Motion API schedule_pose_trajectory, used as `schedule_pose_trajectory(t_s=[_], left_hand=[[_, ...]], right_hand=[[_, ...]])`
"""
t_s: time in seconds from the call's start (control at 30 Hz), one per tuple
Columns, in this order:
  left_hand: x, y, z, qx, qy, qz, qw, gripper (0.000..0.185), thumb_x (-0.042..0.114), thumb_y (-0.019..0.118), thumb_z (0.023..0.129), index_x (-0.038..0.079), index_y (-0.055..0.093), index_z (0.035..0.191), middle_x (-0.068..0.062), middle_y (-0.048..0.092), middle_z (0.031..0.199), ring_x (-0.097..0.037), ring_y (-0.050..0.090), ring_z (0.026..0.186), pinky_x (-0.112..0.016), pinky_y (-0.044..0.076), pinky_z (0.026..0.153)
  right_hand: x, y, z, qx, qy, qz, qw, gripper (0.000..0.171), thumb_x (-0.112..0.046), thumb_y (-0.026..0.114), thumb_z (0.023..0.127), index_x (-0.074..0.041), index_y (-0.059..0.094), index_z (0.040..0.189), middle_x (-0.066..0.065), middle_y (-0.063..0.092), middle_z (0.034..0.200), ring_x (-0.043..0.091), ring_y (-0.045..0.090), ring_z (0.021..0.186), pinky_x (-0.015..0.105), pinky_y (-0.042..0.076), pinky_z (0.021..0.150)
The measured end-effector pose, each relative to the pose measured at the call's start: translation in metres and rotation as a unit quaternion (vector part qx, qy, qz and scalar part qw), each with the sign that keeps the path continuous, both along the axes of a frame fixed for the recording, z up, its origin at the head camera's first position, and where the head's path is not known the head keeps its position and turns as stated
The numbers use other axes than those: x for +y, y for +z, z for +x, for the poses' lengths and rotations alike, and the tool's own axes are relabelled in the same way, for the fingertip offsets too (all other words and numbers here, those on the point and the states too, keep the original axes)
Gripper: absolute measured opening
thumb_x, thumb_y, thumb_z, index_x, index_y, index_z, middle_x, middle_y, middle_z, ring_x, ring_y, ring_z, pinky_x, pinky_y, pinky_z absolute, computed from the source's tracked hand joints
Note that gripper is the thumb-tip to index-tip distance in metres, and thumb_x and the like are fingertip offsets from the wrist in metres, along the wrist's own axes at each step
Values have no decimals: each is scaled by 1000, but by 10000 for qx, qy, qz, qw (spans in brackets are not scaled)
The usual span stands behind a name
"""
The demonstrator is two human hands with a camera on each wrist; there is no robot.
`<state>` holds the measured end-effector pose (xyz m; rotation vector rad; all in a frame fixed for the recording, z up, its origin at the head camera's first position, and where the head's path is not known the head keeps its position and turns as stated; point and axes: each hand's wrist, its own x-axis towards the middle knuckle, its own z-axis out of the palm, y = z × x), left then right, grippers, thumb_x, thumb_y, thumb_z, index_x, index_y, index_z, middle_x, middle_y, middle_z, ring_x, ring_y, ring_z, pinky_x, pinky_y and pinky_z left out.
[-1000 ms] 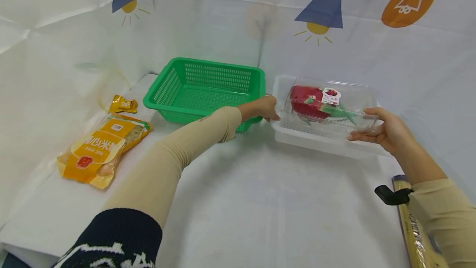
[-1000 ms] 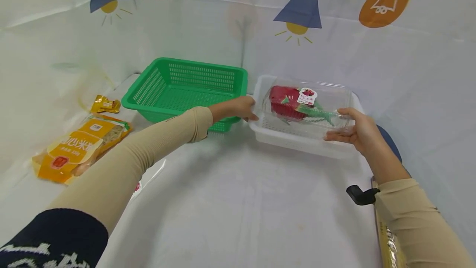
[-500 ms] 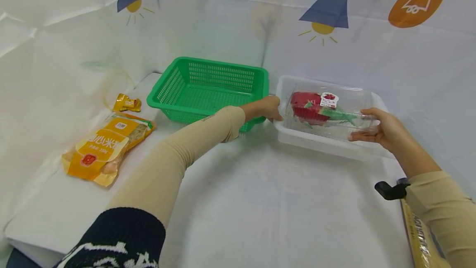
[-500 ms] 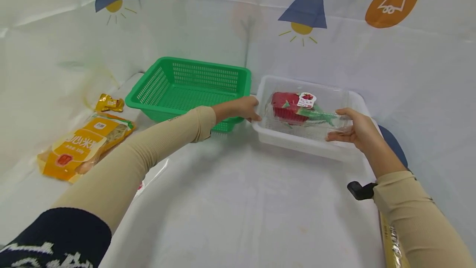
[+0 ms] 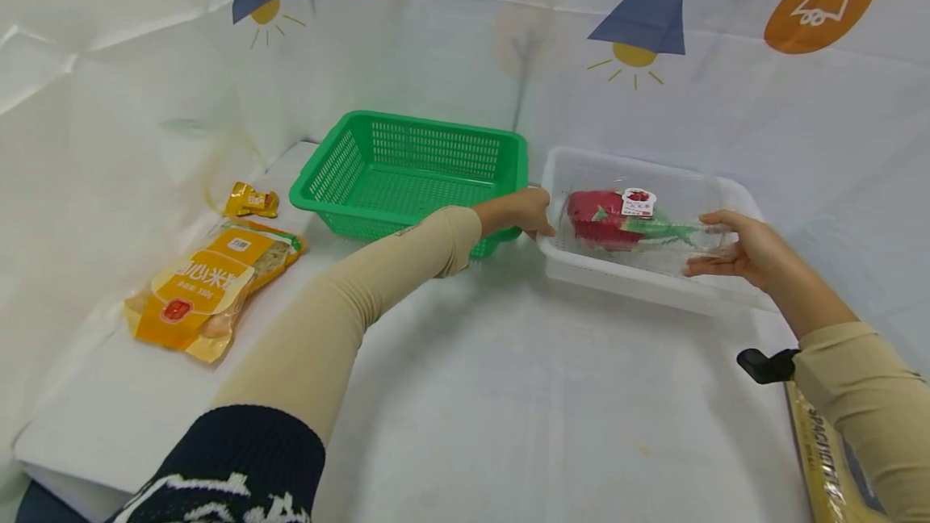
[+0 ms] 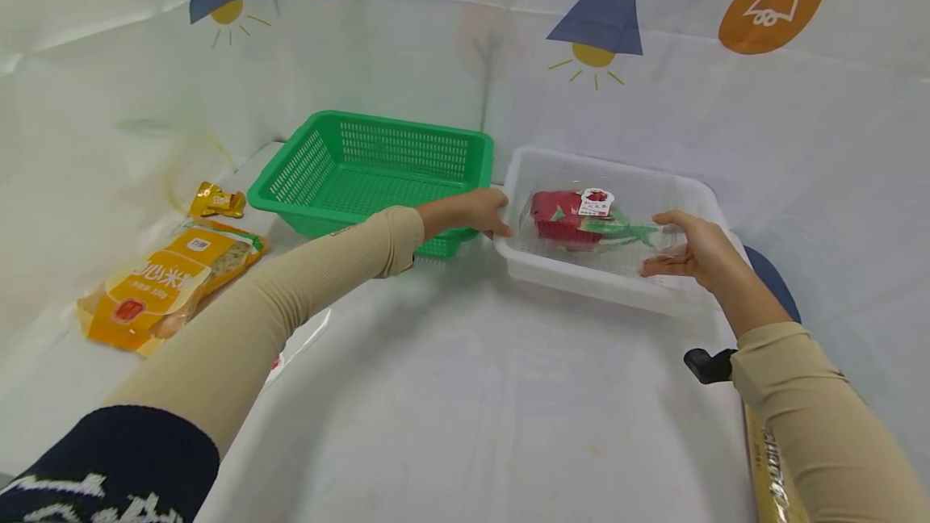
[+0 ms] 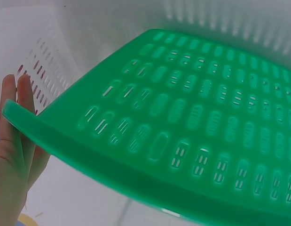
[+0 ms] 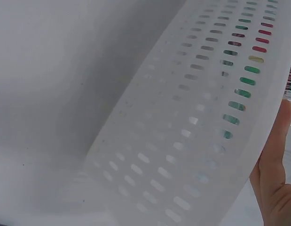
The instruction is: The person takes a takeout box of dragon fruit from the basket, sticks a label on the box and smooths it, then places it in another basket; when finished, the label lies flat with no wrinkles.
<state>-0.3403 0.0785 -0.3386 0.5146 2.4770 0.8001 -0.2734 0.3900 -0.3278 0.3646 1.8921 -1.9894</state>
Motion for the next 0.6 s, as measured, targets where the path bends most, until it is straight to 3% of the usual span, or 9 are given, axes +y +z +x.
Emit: schedule_pose_trajectory(t_s=[0.2, 0.43, 0.6], left_hand=[[0, 0, -1, 32, -63, -52, 10000, 44, 15, 63, 92, -4, 46, 128, -12, 54, 114, -17, 57, 88, -24, 51, 77], [1, -1, -4, 15, -76, -187, 9998, 50, 15, 63, 92, -4, 42, 133, -12, 51, 118, -17, 57, 91, -25, 51, 80], [1, 0, -3, 81, -133, -198, 9997, 48, 16, 62, 93, -5, 43, 131, -12, 52, 117, -17, 55, 90, -24, 51, 78]], right_hand=[[-1, 0, -2, -36, 151, 331, 9993, 26, -33, 53, 97, -19, 39, 114, 17, 59, 80, 32, 69, 77, 37, 55, 72], [-1, 0, -2, -127, 161, 436, 9988, 33, -35, 53, 96, -18, 37, 120, 15, 60, 72, 32, 69, 76, 36, 55, 74], [0, -5, -2, -287, 240, 408, 9985, 34, -36, 51, 97, -19, 34, 120, 16, 62, 87, 33, 68, 79, 39, 54, 77]])
